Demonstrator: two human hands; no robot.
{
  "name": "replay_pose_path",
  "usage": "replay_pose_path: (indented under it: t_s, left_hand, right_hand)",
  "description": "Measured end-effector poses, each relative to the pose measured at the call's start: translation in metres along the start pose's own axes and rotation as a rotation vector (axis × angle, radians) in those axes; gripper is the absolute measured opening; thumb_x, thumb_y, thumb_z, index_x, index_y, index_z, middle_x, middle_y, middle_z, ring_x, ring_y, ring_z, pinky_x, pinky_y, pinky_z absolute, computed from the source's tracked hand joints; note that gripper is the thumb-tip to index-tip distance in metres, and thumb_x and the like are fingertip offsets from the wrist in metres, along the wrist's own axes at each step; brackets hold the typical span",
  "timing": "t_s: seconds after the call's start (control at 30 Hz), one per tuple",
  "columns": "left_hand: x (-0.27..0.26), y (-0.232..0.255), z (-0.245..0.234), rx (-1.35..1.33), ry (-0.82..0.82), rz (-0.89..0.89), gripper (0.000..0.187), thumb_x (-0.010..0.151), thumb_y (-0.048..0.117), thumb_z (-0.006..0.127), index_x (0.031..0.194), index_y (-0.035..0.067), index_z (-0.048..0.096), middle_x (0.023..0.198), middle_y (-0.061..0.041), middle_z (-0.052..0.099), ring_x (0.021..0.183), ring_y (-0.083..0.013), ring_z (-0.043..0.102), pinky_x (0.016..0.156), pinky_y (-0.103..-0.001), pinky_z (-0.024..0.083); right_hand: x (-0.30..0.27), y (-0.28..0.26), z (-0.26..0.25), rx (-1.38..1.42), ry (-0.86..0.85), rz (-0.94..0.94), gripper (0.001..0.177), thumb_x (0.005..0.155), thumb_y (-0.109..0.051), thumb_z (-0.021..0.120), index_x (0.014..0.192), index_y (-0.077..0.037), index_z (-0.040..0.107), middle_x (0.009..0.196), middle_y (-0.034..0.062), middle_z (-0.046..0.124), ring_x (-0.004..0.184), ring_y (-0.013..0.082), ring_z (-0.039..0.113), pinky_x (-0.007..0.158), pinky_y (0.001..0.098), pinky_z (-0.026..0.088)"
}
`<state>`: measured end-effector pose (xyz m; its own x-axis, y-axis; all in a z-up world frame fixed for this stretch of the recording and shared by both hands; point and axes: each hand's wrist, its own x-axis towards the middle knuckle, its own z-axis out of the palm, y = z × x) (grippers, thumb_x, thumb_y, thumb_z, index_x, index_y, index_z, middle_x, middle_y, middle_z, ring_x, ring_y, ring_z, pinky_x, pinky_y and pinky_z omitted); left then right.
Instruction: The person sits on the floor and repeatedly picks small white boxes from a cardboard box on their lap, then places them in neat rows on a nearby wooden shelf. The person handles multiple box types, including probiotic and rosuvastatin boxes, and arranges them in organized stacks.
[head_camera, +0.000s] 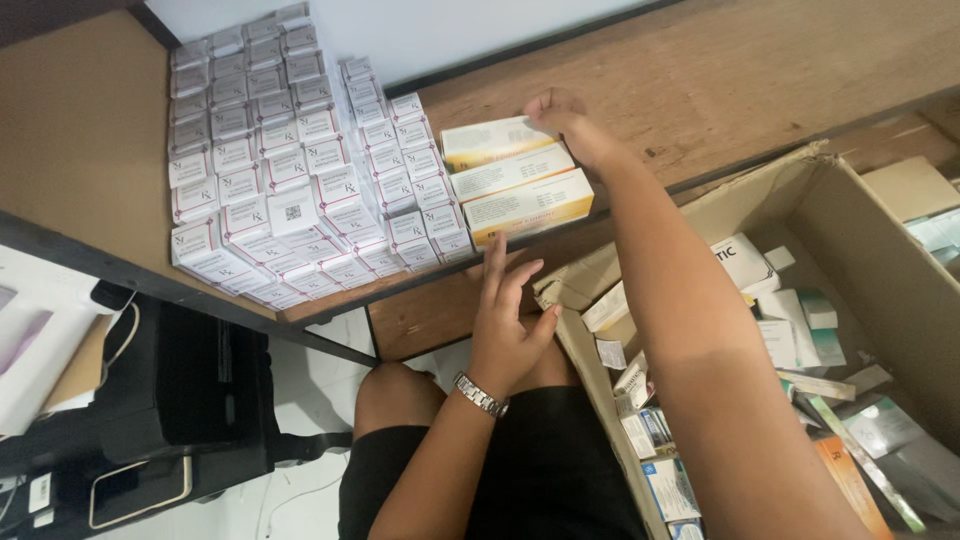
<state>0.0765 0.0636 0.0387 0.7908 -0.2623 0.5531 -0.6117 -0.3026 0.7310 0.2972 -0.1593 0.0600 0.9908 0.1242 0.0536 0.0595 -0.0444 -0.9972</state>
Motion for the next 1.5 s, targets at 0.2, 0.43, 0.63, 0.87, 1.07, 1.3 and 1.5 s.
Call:
replay_pose_path:
  t_s: [0.2, 0.43, 0.63, 0.87, 1.07, 1.3, 1.5]
  left_hand:
    - [0.0, 0.004, -0.003, 0.063, -0.118, -0.032, 0.06, 0.084, 0.02, 0.081, 0.137, 0.009, 0.058, 0.17, -0.027, 0.009, 0.158, -0.049, 0.011, 0.123, -0.057, 0.027]
    - [-0.001, 0.002, -0.005, 0.038, -0.141, -0.057, 0.064, 0.084, 0.022, 0.082, 0.141, 0.01, 0.056, 0.172, -0.025, 0.008, 0.16, -0.0483, 0.009, 0.124, -0.056, 0.028]
    - [0.001, -0.001, -0.008, 0.033, -0.149, -0.034, 0.061, 0.084, 0.021, 0.082, 0.139, 0.01, 0.057, 0.173, -0.025, 0.01, 0.16, -0.0476, 0.01, 0.125, -0.055, 0.027]
    - [0.006, 0.003, -0.009, 0.069, -0.189, -0.048, 0.064, 0.084, 0.02, 0.082, 0.141, 0.011, 0.055, 0.172, -0.025, 0.007, 0.159, -0.0489, 0.009, 0.124, -0.055, 0.027]
    - [0.009, 0.015, -0.017, 0.134, -0.275, -0.097, 0.073, 0.08, 0.022, 0.083, 0.145, 0.012, 0.051, 0.17, -0.027, 0.006, 0.157, -0.0504, 0.008, 0.122, -0.057, 0.03]
    - [0.01, 0.018, -0.016, 0.11, -0.305, -0.149, 0.087, 0.078, 0.023, 0.086, 0.151, 0.01, 0.042, 0.169, -0.033, 0.002, 0.156, -0.0529, 0.002, 0.12, -0.059, 0.029]
    - [0.006, 0.015, -0.015, 0.124, -0.289, -0.091, 0.087, 0.076, 0.025, 0.086, 0.149, 0.008, 0.042, 0.168, -0.034, 0.002, 0.156, -0.0533, 0.001, 0.123, -0.058, 0.026]
  right_hand:
    - [0.005, -0.004, 0.0, -0.002, -0.032, 0.081, 0.036, 0.083, -0.006, 0.05, 0.116, -0.001, 0.063, 0.1, 0.0122, 0.071, 0.088, 0.0184, 0.067, 0.078, 0.0308, 0.055]
    - [0.008, -0.022, 0.007, -0.15, -0.051, 0.081, 0.035, 0.086, -0.007, 0.046, 0.111, -0.001, 0.07, 0.101, 0.0129, 0.074, 0.089, 0.0195, 0.067, 0.08, 0.0323, 0.054]
    - [-0.002, -0.077, 0.043, -0.796, -0.039, 0.153, 0.04, 0.094, -0.028, 0.05, 0.121, -0.011, 0.074, 0.11, 0.0153, 0.077, 0.096, 0.0253, 0.072, 0.093, 0.0391, 0.054]
    - [-0.001, -0.082, 0.096, -1.101, -0.179, -0.164, 0.04, 0.094, -0.034, 0.047, 0.124, -0.022, 0.071, 0.127, 0.0057, 0.069, 0.123, 0.0339, 0.058, 0.11, 0.0678, 0.023]
    - [0.001, -0.061, 0.094, -1.094, -0.171, -0.179, 0.035, 0.102, -0.04, 0.047, 0.122, -0.022, 0.071, 0.12, 0.004, 0.072, 0.12, 0.03, 0.061, 0.114, 0.0588, 0.031]
    - [-0.011, -0.065, 0.105, -1.1, -0.061, -0.152, 0.03, 0.102, -0.036, 0.048, 0.113, -0.015, 0.066, 0.105, 0.0088, 0.072, 0.112, 0.0301, 0.063, 0.104, 0.0558, 0.037]
    - [-0.011, -0.067, 0.105, -1.107, -0.018, -0.194, 0.038, 0.104, -0.041, 0.046, 0.121, -0.016, 0.069, 0.117, 0.0152, 0.068, 0.117, 0.0374, 0.059, 0.106, 0.0608, 0.034]
